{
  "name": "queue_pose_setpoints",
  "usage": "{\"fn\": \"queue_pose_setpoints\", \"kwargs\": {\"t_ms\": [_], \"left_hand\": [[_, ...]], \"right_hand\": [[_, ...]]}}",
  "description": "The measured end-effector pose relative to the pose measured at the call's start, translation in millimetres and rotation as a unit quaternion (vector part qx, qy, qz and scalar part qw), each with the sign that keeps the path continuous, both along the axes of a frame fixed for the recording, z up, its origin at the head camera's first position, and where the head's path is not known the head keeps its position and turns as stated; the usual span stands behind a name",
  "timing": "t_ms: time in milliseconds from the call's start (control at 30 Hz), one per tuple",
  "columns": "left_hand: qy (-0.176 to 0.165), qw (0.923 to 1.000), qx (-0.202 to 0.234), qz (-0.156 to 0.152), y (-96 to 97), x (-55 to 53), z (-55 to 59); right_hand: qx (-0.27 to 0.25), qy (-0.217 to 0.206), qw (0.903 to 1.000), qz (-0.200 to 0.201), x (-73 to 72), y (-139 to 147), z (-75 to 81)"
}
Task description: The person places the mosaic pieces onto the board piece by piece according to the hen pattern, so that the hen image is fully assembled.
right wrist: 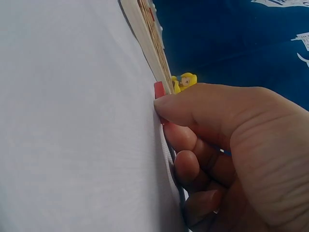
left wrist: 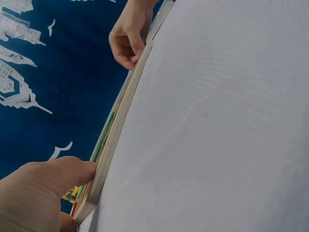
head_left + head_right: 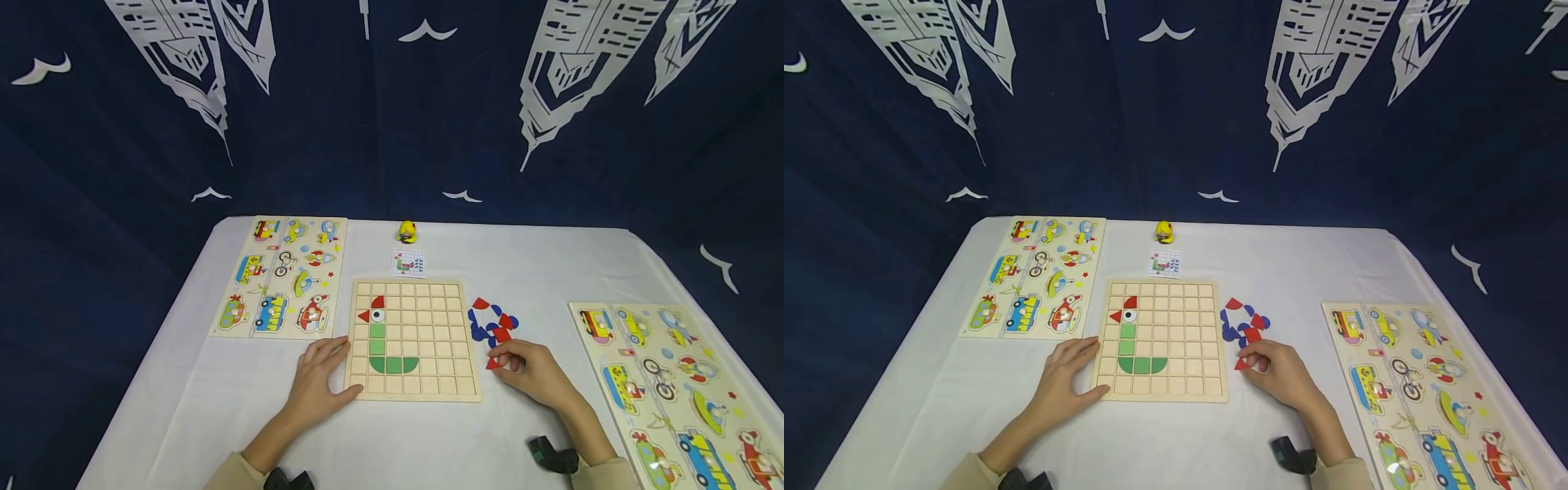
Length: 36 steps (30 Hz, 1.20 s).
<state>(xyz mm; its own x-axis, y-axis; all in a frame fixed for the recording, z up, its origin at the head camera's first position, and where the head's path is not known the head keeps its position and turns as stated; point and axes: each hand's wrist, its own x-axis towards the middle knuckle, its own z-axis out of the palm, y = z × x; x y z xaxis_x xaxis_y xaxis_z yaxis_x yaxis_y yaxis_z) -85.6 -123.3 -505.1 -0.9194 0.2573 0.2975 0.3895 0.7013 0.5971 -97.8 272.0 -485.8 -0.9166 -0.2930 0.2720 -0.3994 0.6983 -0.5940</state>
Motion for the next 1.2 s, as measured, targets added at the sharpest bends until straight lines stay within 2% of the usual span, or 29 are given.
{"fn": "queue_pose_setpoints", "kwargs": {"t_ms": [200,333,533,667,767,900,1200], "left_hand": [[-0.003,1.0000,0.002,-0.001,-0.4,-0.4,0.2],[-0.001,1.0000,0.001,-0.001,-0.9,-0.7,0.8],[-0.003,1.0000,0.003,-0.001,-0.7,-0.8,1.1],[-0.006,1.0000,0.003,-0.002,-0.2,-0.2,1.1],[-0.008,0.9999,0.005,-0.003,0.8,0.3,1.5],[-0.007,1.0000,0.000,-0.003,1.1,1.0,2.2],[0.001,1.0000,-0.005,0.000,0.6,1.0,2.5]], "right_hand": [[-0.016,-0.004,0.9998,-0.011,-0.2,-4,1.2],[-0.043,-0.009,0.9990,-0.005,-0.5,-22,8.9],[-0.068,-0.041,0.9943,0.071,1.2,-80,24.9],[-0.046,-0.072,0.9896,0.116,3.3,-121,28.6],[-0.024,-0.084,0.9886,0.123,5.5,-141,27.6],[-0.015,-0.085,0.9895,0.116,8.3,-151,21.8],[-0.014,-0.085,0.9896,0.115,7.9,-152,17.4]]}}
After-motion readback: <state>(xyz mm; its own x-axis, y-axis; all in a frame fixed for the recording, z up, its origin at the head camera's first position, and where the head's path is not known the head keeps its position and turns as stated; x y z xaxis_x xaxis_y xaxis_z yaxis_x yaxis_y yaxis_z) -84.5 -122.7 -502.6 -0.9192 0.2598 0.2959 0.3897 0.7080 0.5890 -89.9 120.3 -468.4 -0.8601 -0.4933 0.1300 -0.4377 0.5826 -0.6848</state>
